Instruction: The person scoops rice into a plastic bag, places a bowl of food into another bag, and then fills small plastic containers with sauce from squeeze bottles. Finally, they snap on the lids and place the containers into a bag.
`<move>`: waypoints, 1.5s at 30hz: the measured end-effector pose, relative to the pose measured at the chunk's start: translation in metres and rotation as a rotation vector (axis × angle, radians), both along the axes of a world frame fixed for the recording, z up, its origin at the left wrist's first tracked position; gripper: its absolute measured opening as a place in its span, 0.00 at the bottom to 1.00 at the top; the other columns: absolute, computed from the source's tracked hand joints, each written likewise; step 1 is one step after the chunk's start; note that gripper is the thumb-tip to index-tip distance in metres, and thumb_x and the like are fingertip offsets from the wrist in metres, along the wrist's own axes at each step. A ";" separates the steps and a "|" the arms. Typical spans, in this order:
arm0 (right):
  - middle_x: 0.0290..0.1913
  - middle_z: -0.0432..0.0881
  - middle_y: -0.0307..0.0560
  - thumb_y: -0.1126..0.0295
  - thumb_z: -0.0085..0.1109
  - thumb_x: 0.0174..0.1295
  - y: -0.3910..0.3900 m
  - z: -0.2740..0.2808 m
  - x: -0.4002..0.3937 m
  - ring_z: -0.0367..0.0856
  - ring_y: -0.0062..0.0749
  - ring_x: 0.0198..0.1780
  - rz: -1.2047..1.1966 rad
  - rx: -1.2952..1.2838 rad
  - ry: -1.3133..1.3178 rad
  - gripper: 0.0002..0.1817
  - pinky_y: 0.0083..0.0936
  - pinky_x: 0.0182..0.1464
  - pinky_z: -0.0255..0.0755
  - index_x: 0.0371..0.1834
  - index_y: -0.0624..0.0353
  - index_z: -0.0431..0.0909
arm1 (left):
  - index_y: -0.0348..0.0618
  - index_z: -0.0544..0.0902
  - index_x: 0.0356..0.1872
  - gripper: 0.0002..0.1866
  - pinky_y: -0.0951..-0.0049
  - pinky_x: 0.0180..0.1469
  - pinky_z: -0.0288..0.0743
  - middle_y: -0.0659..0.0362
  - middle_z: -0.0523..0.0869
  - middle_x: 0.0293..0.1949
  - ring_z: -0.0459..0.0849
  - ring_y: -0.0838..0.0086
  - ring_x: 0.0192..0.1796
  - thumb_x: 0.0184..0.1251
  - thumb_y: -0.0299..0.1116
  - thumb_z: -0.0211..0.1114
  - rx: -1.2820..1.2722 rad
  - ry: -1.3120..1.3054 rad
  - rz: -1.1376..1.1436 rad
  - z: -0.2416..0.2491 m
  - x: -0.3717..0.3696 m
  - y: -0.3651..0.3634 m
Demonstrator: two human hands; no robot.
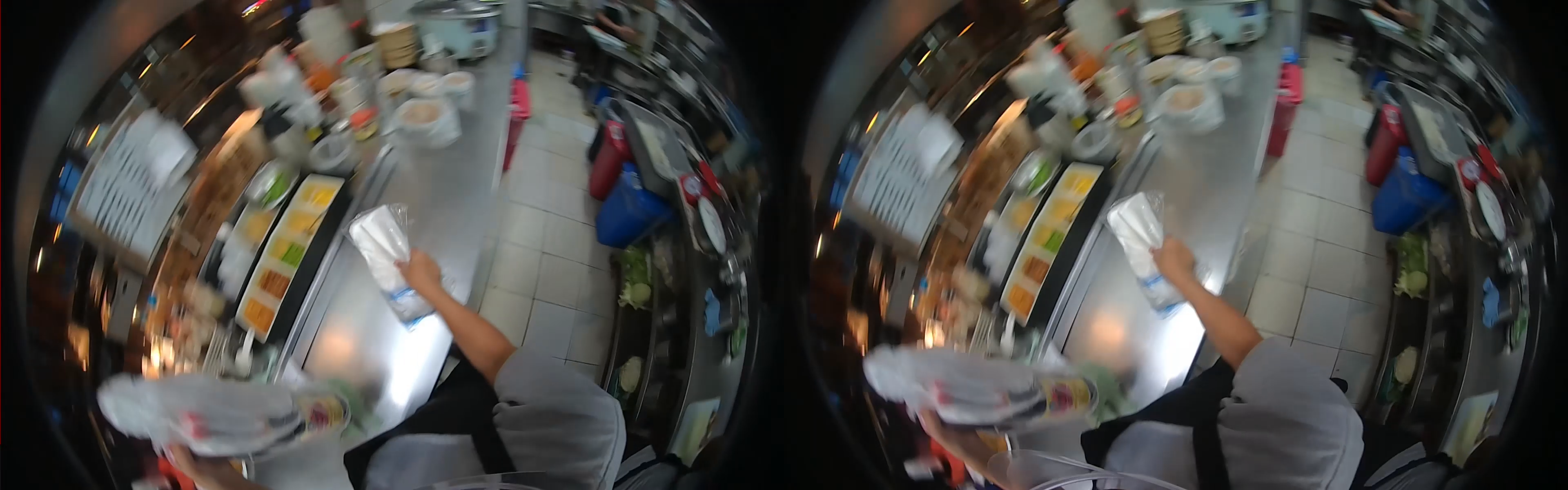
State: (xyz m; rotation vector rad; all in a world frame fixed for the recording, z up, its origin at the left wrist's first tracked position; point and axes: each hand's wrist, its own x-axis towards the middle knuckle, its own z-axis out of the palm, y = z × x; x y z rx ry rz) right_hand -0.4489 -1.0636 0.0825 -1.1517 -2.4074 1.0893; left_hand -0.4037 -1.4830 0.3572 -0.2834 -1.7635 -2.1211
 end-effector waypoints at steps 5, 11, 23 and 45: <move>0.40 0.79 0.58 0.55 0.60 0.51 0.127 0.010 0.007 0.76 0.52 0.45 -0.048 -0.070 -0.070 0.23 0.44 0.47 0.68 0.43 0.61 0.74 | 0.35 0.72 0.50 0.23 0.62 0.51 0.70 0.51 0.76 0.48 0.76 0.64 0.48 0.55 0.38 0.60 -0.039 -0.058 -0.038 -0.042 -0.058 0.094; 0.40 0.74 0.52 0.56 0.59 0.54 0.101 0.061 0.007 0.72 0.44 0.44 0.131 0.315 0.303 0.19 0.45 0.49 0.62 0.41 0.58 0.74 | 0.34 0.74 0.47 0.21 0.63 0.49 0.72 0.50 0.77 0.45 0.77 0.64 0.45 0.54 0.37 0.62 -0.087 -0.159 0.180 -0.100 -0.077 0.153; 0.24 0.66 0.39 0.43 0.52 0.57 -0.042 0.127 -0.012 0.67 0.22 0.24 0.739 -1.385 0.170 0.26 0.20 0.23 0.68 0.27 0.60 0.70 | 0.28 0.75 0.35 0.11 0.70 0.43 0.73 0.53 0.78 0.37 0.75 0.71 0.37 0.56 0.28 0.60 0.013 -0.093 0.259 -0.121 -0.080 0.181; 0.36 0.79 0.41 0.83 0.49 0.46 -0.037 0.177 -0.064 0.78 0.32 0.38 0.864 -2.116 0.969 0.21 0.31 0.47 0.72 0.44 0.50 0.75 | 0.37 0.77 0.41 0.24 0.73 0.51 0.65 0.62 0.79 0.39 0.74 0.74 0.44 0.65 0.52 0.53 0.000 -0.061 -0.215 -0.148 -0.111 0.130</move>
